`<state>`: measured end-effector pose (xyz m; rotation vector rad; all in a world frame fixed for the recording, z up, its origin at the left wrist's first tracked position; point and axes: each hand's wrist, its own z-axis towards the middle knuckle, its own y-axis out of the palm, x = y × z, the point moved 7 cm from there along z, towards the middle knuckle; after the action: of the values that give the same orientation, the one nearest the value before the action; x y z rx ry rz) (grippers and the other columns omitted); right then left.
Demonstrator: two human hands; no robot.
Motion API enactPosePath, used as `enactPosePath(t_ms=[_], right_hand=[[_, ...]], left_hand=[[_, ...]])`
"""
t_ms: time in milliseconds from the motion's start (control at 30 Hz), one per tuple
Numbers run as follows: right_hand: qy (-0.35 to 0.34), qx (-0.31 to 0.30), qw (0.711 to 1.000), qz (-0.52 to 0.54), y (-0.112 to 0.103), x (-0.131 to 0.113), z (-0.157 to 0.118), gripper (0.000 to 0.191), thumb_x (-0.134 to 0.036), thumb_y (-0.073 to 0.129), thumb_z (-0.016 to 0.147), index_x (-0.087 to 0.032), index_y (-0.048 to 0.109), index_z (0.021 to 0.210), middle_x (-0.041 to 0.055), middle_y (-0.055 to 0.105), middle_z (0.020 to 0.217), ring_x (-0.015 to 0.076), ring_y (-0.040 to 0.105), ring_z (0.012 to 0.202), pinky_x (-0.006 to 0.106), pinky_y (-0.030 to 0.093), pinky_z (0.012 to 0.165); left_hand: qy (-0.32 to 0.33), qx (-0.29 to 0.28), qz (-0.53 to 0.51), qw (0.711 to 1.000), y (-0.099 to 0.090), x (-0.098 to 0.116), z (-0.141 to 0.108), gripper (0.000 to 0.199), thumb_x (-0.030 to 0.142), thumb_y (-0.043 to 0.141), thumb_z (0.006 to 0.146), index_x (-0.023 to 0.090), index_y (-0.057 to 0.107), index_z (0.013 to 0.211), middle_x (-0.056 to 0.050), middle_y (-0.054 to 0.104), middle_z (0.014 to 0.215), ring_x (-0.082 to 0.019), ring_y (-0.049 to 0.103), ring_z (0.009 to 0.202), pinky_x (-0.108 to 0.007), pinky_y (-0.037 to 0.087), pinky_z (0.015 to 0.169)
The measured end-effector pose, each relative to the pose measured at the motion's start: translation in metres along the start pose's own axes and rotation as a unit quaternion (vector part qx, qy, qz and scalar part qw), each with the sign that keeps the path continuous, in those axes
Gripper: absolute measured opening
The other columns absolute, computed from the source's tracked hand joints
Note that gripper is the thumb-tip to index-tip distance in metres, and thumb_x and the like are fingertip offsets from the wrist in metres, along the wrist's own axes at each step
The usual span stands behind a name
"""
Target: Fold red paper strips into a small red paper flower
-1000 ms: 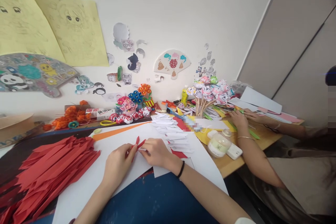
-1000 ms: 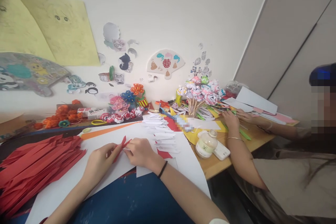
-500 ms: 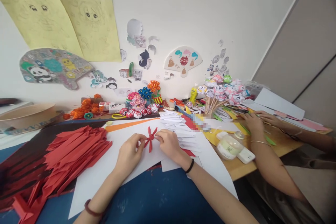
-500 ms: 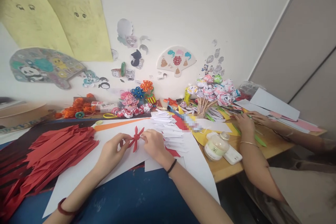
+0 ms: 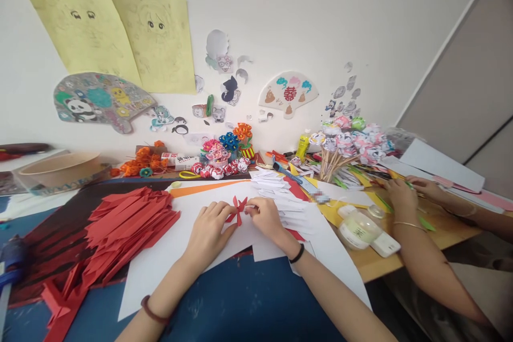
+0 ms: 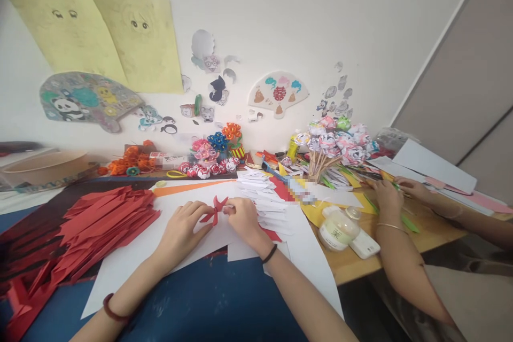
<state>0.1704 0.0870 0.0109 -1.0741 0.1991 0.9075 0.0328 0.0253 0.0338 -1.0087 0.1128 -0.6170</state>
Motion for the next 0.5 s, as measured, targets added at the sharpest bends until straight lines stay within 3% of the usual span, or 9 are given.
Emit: enactPosePath(t_ms=[333,500], right_hand=[[0.009,-0.014,1.0,0.009,0.0027,0.0017,0.0004,0.02,-0.01,0.052,0.076,-0.018,0.062,0.06,-0.002,0.061,0.057,0.0118,0.047,0.056,0.024,0.032,0.057],[-0.026,-0.023,0.998,0.059,0.0054,-0.0028,0.0021,0.016,-0.02,0.054,0.087,-0.018,0.069,0.08,0.001,0.069,0.076,0.0138,0.056,0.065,0.024,0.039,0.064]], left_hand=[[0.074,0.031,0.069,0.994,-0.0032,0.0096,-0.0015,0.025,0.031,0.044,0.097,0.025,0.06,0.115,-0.005,0.063,0.097,-0.019,0.054,0.084,-0.033,0.036,0.074],[0.078,0.039,0.14,0.986,-0.0058,0.0068,-0.0017,0.023,0.028,0.044,0.097,0.024,0.06,0.113,-0.006,0.064,0.099,-0.019,0.054,0.086,-0.034,0.034,0.074]])
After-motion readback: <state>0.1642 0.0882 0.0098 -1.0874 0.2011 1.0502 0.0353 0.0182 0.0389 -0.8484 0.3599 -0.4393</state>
